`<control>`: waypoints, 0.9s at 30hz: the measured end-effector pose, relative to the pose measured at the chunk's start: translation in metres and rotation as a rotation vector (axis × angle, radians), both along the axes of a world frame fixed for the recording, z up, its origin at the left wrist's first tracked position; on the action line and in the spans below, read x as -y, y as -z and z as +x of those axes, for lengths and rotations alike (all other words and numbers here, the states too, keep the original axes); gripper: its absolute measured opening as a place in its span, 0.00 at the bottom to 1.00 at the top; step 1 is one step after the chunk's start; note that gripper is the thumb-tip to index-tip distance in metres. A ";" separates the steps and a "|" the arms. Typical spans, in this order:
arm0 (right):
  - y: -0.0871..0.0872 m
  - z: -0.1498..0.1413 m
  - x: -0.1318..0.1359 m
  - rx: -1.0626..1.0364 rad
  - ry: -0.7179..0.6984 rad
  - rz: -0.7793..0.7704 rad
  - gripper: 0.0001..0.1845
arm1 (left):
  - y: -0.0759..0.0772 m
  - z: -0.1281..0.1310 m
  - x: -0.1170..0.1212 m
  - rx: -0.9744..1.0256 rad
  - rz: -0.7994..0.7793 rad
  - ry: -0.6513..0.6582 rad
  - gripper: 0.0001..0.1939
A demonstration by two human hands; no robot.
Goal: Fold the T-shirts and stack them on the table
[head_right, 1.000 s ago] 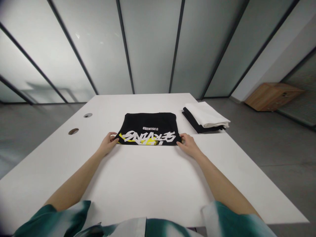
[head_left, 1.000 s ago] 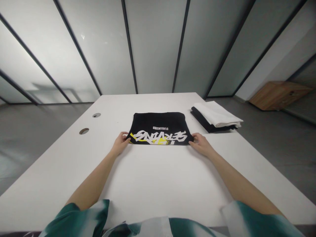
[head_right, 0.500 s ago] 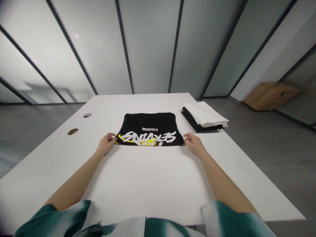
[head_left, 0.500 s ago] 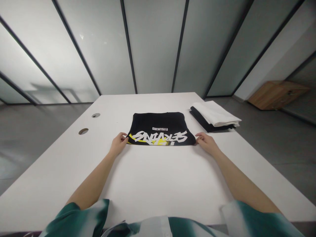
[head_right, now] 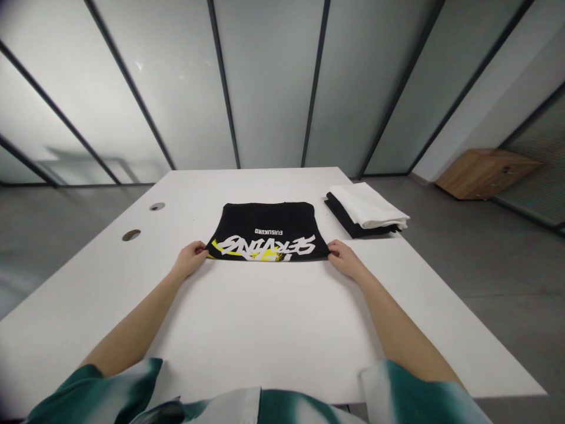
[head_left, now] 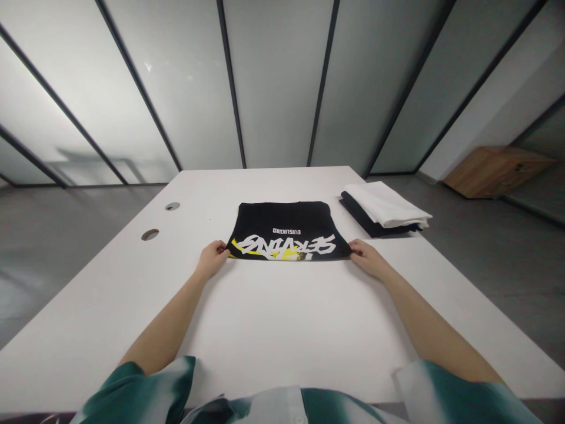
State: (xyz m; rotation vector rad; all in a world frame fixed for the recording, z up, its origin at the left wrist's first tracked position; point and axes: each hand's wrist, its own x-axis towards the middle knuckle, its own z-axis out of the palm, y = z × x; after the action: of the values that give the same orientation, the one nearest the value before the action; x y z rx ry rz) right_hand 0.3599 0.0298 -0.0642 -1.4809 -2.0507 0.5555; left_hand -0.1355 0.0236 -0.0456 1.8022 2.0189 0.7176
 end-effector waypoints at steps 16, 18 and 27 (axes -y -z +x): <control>-0.008 -0.014 0.007 0.261 0.106 0.516 0.23 | 0.012 0.007 0.005 -0.291 0.310 0.285 0.29; -0.003 -0.022 0.007 0.293 0.001 0.451 0.26 | 0.013 0.010 0.006 -0.348 0.256 0.386 0.30; 0.019 0.001 -0.004 0.457 0.138 -0.008 0.25 | 0.010 0.014 0.005 -0.401 -0.039 0.414 0.29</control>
State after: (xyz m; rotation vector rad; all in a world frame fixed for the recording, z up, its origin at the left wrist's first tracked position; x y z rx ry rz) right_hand 0.3607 0.0336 -0.0828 -1.8720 -2.2513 0.1782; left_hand -0.1211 0.0185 -0.0560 2.3835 1.7586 0.2033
